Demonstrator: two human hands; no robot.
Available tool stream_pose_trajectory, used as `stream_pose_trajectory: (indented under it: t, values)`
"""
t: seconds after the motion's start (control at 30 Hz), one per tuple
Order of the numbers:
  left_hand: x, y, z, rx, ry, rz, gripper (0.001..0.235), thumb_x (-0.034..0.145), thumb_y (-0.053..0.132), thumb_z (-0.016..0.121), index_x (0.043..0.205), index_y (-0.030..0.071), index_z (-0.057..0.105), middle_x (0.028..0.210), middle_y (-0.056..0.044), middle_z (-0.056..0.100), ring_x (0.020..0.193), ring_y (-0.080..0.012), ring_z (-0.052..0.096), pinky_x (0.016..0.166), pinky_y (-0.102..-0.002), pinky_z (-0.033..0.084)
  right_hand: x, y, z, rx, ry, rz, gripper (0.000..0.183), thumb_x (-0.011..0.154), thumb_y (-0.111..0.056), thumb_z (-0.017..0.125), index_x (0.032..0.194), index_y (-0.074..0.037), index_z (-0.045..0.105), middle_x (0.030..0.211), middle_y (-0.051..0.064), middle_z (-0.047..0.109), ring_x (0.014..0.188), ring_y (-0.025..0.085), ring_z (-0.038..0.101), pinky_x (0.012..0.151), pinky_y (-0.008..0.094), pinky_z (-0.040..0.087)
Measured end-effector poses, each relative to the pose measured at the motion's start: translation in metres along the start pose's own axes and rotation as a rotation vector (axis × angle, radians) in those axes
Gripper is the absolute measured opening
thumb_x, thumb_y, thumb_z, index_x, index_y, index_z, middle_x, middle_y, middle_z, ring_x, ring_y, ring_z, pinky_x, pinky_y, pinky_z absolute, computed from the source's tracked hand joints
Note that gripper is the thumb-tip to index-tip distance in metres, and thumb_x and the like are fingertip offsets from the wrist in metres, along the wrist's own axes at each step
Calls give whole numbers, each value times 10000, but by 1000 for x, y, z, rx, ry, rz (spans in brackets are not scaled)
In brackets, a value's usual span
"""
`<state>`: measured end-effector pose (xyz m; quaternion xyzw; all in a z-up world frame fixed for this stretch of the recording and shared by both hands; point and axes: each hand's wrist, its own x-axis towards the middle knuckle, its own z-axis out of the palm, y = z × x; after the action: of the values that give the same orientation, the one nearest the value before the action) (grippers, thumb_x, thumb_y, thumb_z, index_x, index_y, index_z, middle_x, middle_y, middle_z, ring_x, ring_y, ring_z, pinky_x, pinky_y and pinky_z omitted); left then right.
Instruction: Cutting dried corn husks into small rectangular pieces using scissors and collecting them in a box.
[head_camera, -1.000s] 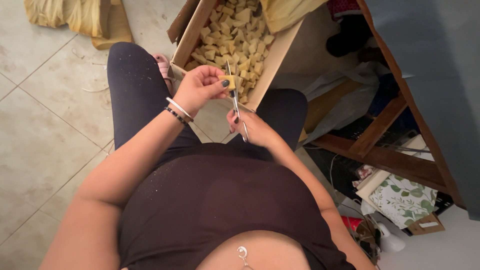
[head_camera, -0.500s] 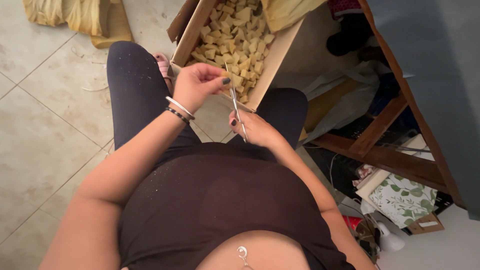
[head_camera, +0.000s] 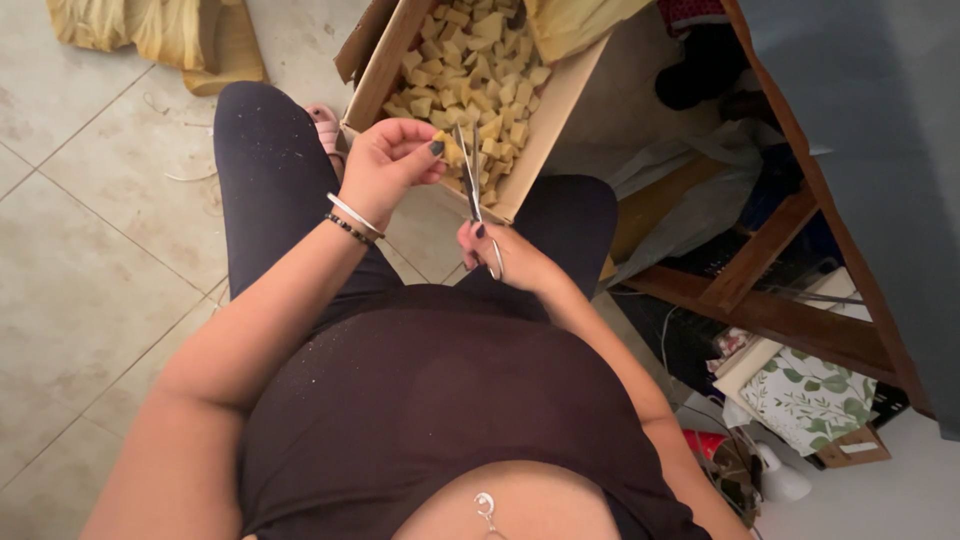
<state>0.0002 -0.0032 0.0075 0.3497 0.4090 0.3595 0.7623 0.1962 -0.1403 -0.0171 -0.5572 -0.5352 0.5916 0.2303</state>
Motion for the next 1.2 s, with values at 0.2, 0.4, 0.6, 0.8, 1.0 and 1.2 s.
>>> stream_pose_trajectory:
  t: [0.2,0.4,0.6,0.8,1.0,1.2]
  values:
    - [3,-21,5,38,13,101,211,862,80,858,1035,19,753,799,-63,730,668,-77,696,632,-205,631,1,-11,2,35,-118,-123,584,1051,-653,364,966,-110,560,777,114,681,719,235,609,647,358,511]
    - [-5,-9,6,145,73,86,207,827,117,889,991,39,790,742,-27,720,628,-25,645,605,-165,582,5,-37,0,-30,14,-73,508,1075,-552,441,818,-147,611,601,24,647,570,181,569,600,286,476]
    - [8,-9,-5,234,108,109,180,837,117,876,987,59,796,724,-39,722,599,-45,647,569,-178,575,6,-26,3,34,107,-6,509,1076,-505,501,713,-162,602,484,-4,598,473,122,543,529,225,446]
    - [53,-5,-25,996,7,414,283,841,192,827,1112,139,762,982,-116,716,862,-297,725,762,-406,580,-16,15,-14,247,-2,-40,476,1069,-559,319,889,-156,497,764,80,642,727,151,543,584,239,467]
    - [91,83,95,1092,-200,783,283,889,238,774,1156,162,717,995,-88,697,892,-309,723,781,-442,580,-68,43,-33,284,258,-16,594,1072,-598,253,913,-126,577,791,70,660,751,130,537,600,210,474]
    - [123,192,245,1027,-301,1283,62,939,175,712,986,146,685,865,-39,699,814,-270,688,728,-424,531,-105,33,-35,434,433,-112,572,995,-649,385,951,-115,585,800,51,635,712,106,525,619,224,441]
